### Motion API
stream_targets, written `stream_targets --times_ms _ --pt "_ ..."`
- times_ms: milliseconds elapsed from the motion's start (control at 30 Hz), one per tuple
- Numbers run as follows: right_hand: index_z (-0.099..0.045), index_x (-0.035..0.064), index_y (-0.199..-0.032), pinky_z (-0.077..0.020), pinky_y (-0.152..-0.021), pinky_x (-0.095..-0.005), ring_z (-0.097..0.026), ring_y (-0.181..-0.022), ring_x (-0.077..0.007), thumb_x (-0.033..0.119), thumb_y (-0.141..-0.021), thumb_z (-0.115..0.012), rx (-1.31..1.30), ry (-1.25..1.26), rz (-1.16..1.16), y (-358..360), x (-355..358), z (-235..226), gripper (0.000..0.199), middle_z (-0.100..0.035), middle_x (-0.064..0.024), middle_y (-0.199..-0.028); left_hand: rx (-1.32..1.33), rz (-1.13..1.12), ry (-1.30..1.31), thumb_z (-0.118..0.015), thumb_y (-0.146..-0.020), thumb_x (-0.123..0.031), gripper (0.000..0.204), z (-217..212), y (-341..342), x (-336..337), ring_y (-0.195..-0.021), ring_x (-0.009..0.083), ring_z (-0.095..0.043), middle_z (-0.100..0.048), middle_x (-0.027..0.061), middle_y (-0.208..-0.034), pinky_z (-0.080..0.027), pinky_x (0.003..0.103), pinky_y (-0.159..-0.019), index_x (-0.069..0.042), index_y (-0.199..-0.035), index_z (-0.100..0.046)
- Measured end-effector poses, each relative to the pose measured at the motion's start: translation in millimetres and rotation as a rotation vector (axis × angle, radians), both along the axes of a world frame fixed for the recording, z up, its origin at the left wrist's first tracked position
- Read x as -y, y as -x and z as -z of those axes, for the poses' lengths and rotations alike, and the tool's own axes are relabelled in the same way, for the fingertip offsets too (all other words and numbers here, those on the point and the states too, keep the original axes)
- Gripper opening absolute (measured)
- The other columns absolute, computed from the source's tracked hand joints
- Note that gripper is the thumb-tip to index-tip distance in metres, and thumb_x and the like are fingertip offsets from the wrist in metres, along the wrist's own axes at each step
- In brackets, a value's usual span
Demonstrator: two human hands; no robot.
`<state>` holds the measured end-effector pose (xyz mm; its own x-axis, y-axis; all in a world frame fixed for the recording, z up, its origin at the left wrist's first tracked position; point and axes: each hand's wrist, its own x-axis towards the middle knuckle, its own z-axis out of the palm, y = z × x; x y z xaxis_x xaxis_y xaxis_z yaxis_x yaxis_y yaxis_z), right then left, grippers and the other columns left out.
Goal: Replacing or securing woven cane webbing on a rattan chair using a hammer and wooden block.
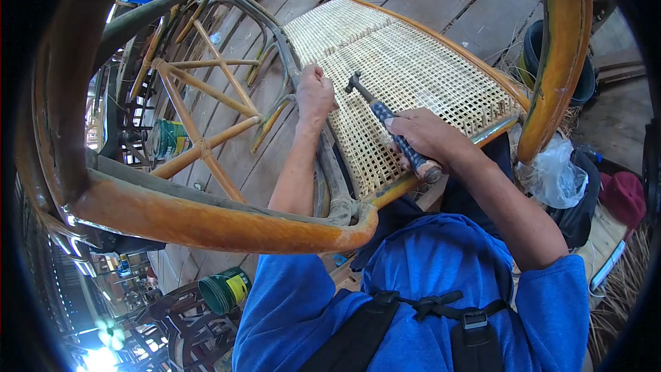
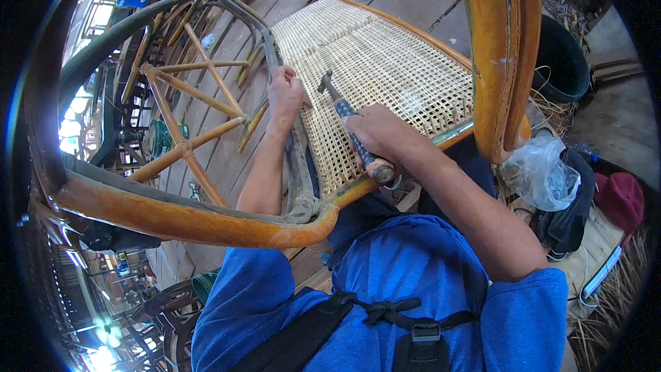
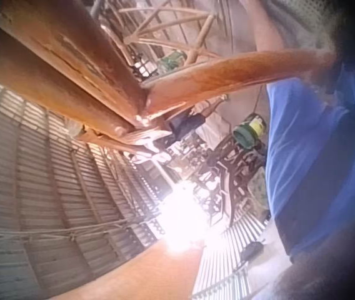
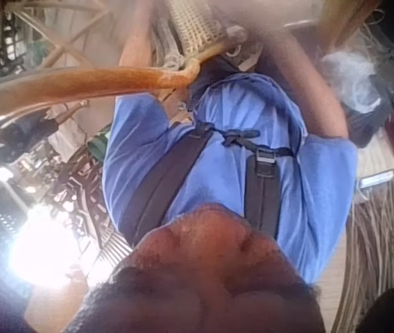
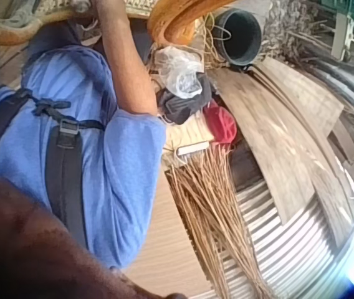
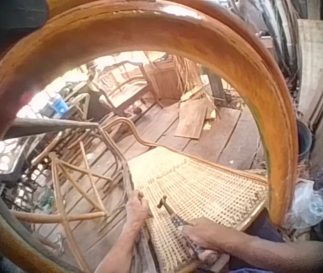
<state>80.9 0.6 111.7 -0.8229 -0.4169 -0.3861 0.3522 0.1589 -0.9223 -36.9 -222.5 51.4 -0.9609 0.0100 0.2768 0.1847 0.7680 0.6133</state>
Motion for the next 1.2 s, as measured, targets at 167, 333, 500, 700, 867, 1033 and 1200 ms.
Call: stream_targets --times_ms 167,333,500,700,867,1033,1200 --pt "-0.055 -0.0036 -0.078 -0.0465 -0.044 -0.0287 -0.055 -0.046 -0.0154 0.022 -0.089 -0.045 0.236 0.140 0.121 -3 5 -2 0.030 -0.055 -0.0085 -0.063 -0.034 -0.013 0.035 -0.048 -0.077 -0.005 0.014 9 3 7 -0.061 0.0342 -0.061 -0.057 0.0207 -0.071 -0.048 0.041 -0.062 -0.001 -0.090 -0.051" --pt "-0.051 0.0003 -0.083 -0.0445 -0.041 -0.0246 -0.051 -0.045 -0.0113 0.023 -0.091 -0.046 0.343 0.249 0.244 -5 11 -2 0.025 -0.053 -0.0051 -0.067 -0.027 -0.037 0.192 -0.050 -0.075 -0.006 0.017 13 6 1 -0.082 0.0397 -0.059 -0.058 0.0219 -0.080 -0.046 0.045 -0.072 -0.001 -0.091 -0.052" --pt "-0.051 0.0005 -0.086 -0.0442 -0.041 -0.0240 -0.051 -0.045 -0.0109 0.022 -0.092 -0.044 0.240 0.149 0.106 -4 6 6 0.024 -0.052 -0.0044 -0.067 -0.009 -0.032 0.053 -0.049 -0.078 -0.006 0.015 -9 0 -5 -0.072 0.0371 -0.061 -0.058 0.0213 -0.079 -0.047 0.044 -0.066 -0.002 -0.092 -0.052" --pt "-0.050 0.0008 -0.085 -0.0453 -0.042 -0.0248 -0.051 -0.045 -0.0109 0.023 -0.093 -0.044 0.188 0.143 0.044 -3 7 7 0.024 -0.052 -0.0041 -0.067 -0.008 -0.072 0.025 -0.047 -0.080 -0.005 0.010 -2 2 12 -0.063 0.0309 -0.063 -0.058 0.0186 -0.073 -0.048 0.043 -0.060 -0.002 -0.089 -0.051" --pt "-0.050 0.0004 -0.083 -0.0457 -0.042 -0.0256 -0.052 -0.045 -0.0117 0.023 -0.093 -0.044 0.238 0.176 0.065 -7 10 -3 0.025 -0.052 -0.0051 -0.066 0.042 -0.068 0.048 -0.048 -0.078 -0.006 0.013 13 4 20 -0.071 0.0354 -0.062 -0.059 0.0204 -0.075 -0.048 0.044 -0.065 -0.002 -0.090 -0.051" --pt "-0.051 -0.0001 -0.080 -0.0445 -0.041 -0.0261 -0.052 -0.044 -0.0137 0.022 -0.091 -0.047 0.304 0.251 0.077 -7 19 0 0.025 -0.053 -0.0063 -0.066 -0.096 0.006 0.212 -0.047 -0.076 -0.008 0.017 20 9 17 -0.075 0.0425 -0.057 -0.059 0.0234 -0.079 -0.046 0.047 -0.069 -0.002 -0.091 -0.052" --pt "-0.051 -0.0004 -0.079 -0.0442 -0.042 -0.0257 -0.052 -0.045 -0.0129 0.021 -0.090 -0.048 0.268 0.148 0.053 -10 9 -7 0.025 -0.053 -0.0061 -0.065 -0.017 -0.035 0.058 -0.048 -0.077 -0.007 0.014 9 4 13 -0.071 0.0368 -0.060 -0.058 0.0213 -0.075 -0.046 0.043 -0.066 -0.002 -0.090 -0.051"
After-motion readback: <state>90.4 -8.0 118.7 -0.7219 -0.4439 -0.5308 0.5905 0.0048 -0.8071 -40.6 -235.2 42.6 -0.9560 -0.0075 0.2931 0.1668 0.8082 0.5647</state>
